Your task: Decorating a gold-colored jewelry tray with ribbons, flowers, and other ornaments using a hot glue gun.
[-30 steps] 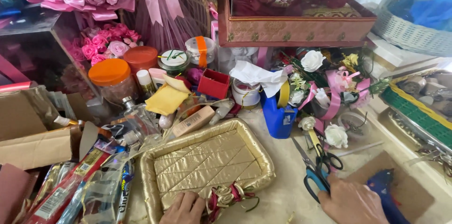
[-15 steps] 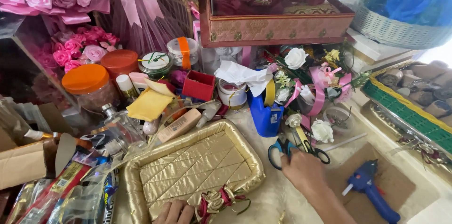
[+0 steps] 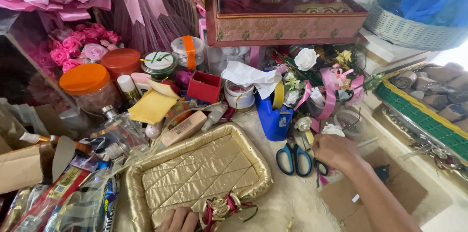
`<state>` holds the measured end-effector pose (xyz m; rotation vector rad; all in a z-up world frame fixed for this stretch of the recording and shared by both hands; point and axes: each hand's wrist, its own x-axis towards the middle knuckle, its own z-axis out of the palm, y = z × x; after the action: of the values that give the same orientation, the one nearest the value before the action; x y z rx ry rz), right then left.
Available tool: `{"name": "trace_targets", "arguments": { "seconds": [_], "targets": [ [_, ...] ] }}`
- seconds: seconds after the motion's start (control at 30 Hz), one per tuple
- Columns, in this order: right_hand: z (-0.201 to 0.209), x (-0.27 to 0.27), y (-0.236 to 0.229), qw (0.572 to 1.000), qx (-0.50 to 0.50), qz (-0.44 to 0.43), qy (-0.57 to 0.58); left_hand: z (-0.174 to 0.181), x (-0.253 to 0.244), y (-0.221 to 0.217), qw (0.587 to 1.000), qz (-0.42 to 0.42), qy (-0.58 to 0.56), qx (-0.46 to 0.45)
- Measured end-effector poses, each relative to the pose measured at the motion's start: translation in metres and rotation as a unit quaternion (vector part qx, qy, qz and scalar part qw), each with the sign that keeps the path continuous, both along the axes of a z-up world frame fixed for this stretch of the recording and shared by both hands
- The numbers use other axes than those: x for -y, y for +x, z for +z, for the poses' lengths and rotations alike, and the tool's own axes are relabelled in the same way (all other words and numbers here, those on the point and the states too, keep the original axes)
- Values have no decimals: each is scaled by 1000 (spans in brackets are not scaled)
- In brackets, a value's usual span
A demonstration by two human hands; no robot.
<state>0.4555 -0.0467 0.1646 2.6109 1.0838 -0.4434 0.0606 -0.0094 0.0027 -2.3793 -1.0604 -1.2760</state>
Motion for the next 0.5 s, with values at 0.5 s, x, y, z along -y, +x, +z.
{"name": "trace_targets", "arguments": {
  "seconds": [0.5],
  "targets": [
    [2,-20,14,991,-95,49,75,-3,3,0,999,13,-32,0]
  ]
}}
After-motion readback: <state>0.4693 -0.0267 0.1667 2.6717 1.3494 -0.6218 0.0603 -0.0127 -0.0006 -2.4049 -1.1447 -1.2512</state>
